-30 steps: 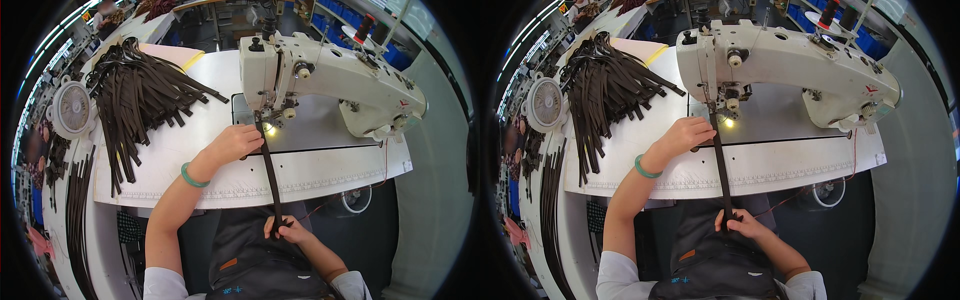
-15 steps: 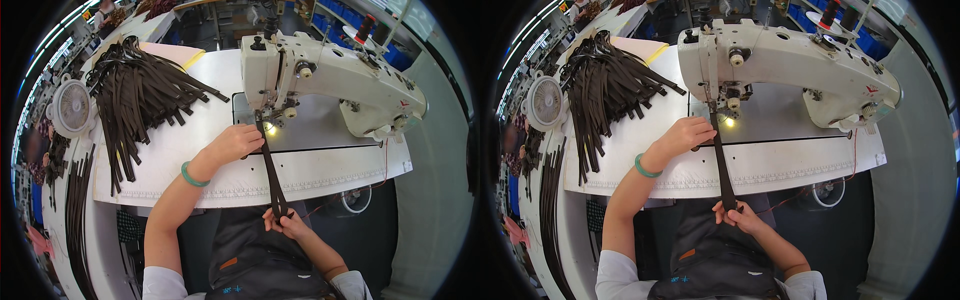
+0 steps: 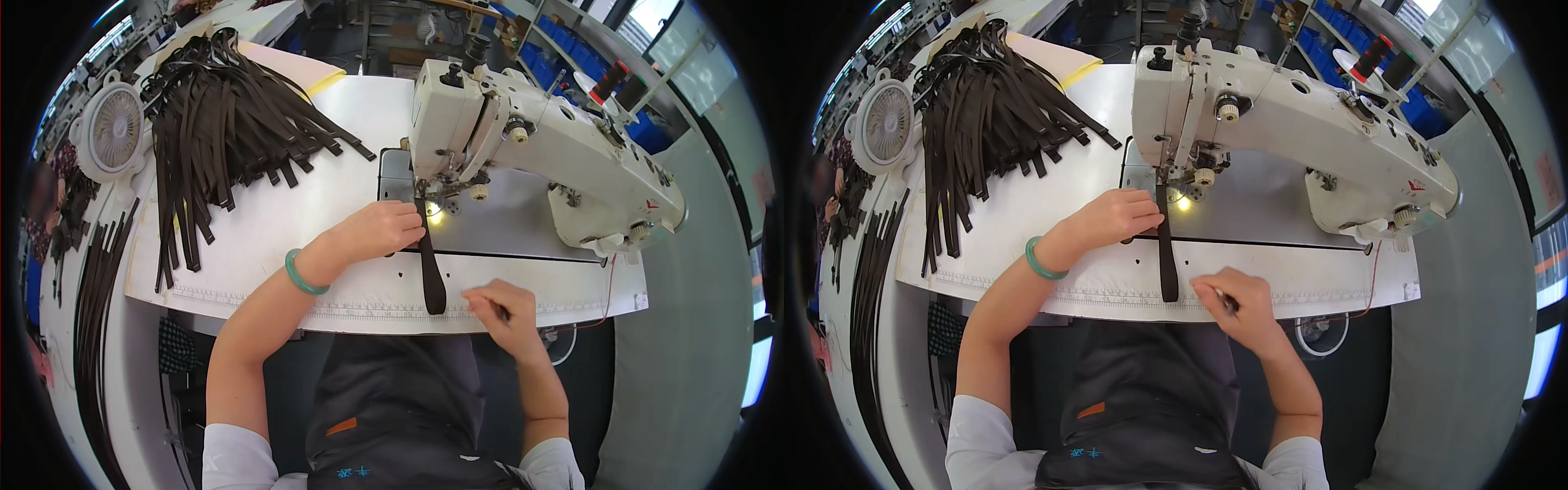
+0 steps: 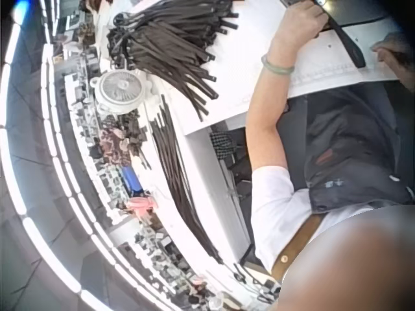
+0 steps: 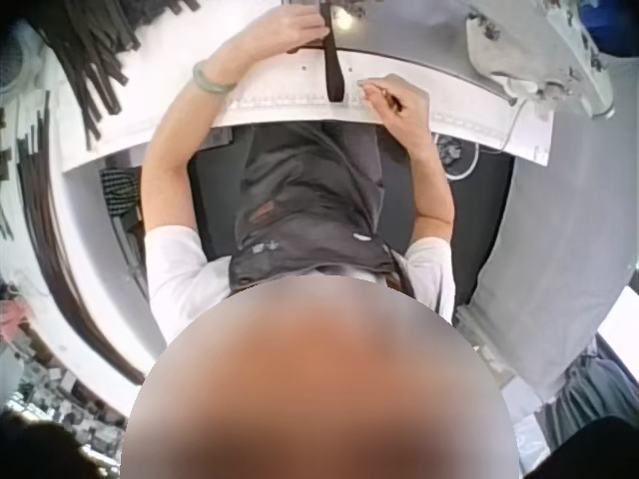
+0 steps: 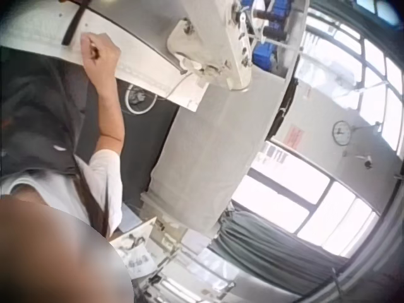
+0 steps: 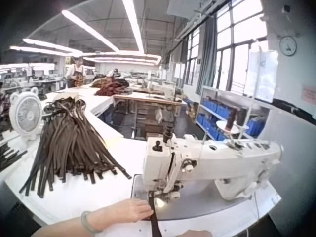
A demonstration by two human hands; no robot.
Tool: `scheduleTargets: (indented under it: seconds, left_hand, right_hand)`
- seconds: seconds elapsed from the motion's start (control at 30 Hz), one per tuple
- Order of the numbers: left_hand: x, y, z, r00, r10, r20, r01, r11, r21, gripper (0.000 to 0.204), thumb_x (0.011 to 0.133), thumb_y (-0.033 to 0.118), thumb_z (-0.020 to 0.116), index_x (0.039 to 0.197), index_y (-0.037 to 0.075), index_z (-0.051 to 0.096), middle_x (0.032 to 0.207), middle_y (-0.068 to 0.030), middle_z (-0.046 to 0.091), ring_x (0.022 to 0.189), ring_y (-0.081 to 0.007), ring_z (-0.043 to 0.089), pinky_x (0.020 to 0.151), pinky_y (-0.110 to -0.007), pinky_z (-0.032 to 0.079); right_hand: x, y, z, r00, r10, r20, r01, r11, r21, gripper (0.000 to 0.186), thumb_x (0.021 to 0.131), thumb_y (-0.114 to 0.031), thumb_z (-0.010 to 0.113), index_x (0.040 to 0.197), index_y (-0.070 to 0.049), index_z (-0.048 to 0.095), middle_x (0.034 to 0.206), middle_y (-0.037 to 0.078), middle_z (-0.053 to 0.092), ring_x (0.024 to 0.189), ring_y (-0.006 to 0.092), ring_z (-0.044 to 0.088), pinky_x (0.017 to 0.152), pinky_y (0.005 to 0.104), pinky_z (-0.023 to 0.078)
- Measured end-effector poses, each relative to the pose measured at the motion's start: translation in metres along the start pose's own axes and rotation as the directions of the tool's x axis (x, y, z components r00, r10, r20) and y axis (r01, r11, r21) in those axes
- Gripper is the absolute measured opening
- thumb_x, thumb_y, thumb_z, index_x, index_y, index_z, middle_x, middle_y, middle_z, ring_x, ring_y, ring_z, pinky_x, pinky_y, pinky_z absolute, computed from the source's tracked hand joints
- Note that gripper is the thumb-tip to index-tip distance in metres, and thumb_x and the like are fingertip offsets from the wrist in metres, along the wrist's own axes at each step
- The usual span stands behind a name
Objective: The recorder uses a sewing machine to stitch together or reinforce thin leather or fabric straps.
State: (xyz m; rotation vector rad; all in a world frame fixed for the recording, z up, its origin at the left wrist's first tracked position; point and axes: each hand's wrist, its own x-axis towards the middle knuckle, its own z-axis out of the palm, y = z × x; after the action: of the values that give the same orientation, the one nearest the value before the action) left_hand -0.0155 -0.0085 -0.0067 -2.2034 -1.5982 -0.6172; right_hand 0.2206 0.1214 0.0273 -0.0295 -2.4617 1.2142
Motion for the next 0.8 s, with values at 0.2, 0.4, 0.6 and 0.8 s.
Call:
scheduleTargets:
  seconds: [0.2, 0.4, 0.6, 0.8]
  left_hand:
    - [0.004, 0.001, 0.006, 0.995, 0.034, -0.091, -0.034, 0.999, 0.004, 0.009, 0.063, 0.007, 0.06, 0.07, 0.004, 0.057, 0.069, -0.0034, 0.048, 0.07, -0.0185, 0.052, 0.061, -0.03, 0.046]
    - [0.003, 0.003, 0.005, 0.999, 0.037, -0.033, -0.037, 0.999, -0.016, 0.011, 0.064, 0.007, 0.061, 0.074, 0.003, 0.06, 0.074, -0.0036, 0.053, 0.071, -0.0187, 0.054, 0.06, -0.029, 0.047]
    - [0.003, 0.007, -0.001, 0.998, 0.057, -0.017, -0.058, 0.997, -0.047, 0.012, 0.064, 0.007, 0.06, 0.076, 0.002, 0.06, 0.077, -0.0045, 0.055, 0.07, -0.0189, 0.055, 0.059, -0.029, 0.048]
    - [0.003, 0.012, -0.005, 0.998, 0.067, -0.002, -0.067, 0.996, -0.062, 0.013, 0.064, 0.007, 0.059, 0.076, 0.002, 0.06, 0.077, -0.0046, 0.055, 0.07, -0.0195, 0.055, 0.06, -0.029, 0.048]
  right_hand:
    - [0.069, 0.047, 0.014, 0.977, -0.166, 0.137, 0.192, 0.96, -0.202, 0.023, 0.07, 0.003, 0.062, 0.091, -0.008, 0.067, 0.094, 0.004, 0.064, 0.069, 0.0194, 0.062, 0.061, 0.0284, 0.051]
    - [0.074, 0.068, 0.022, 0.944, -0.289, 0.16, 0.309, 0.943, -0.12, 0.033, 0.064, 0.007, 0.062, 0.092, -0.01, 0.066, 0.095, 0.003, 0.064, 0.073, 0.0203, 0.063, 0.062, 0.0292, 0.052]
    - [0.071, 0.063, 0.018, 0.937, -0.283, 0.207, 0.312, 0.942, -0.123, 0.034, 0.059, 0.009, 0.062, 0.089, -0.008, 0.066, 0.092, 0.004, 0.064, 0.071, 0.0202, 0.063, 0.061, 0.028, 0.052]
    - [0.068, 0.063, 0.019, 0.926, -0.306, 0.222, 0.34, 0.93, -0.14, 0.034, 0.055, 0.008, 0.063, 0.086, -0.007, 0.066, 0.091, 0.001, 0.064, 0.069, 0.0176, 0.063, 0.058, 0.0274, 0.051]
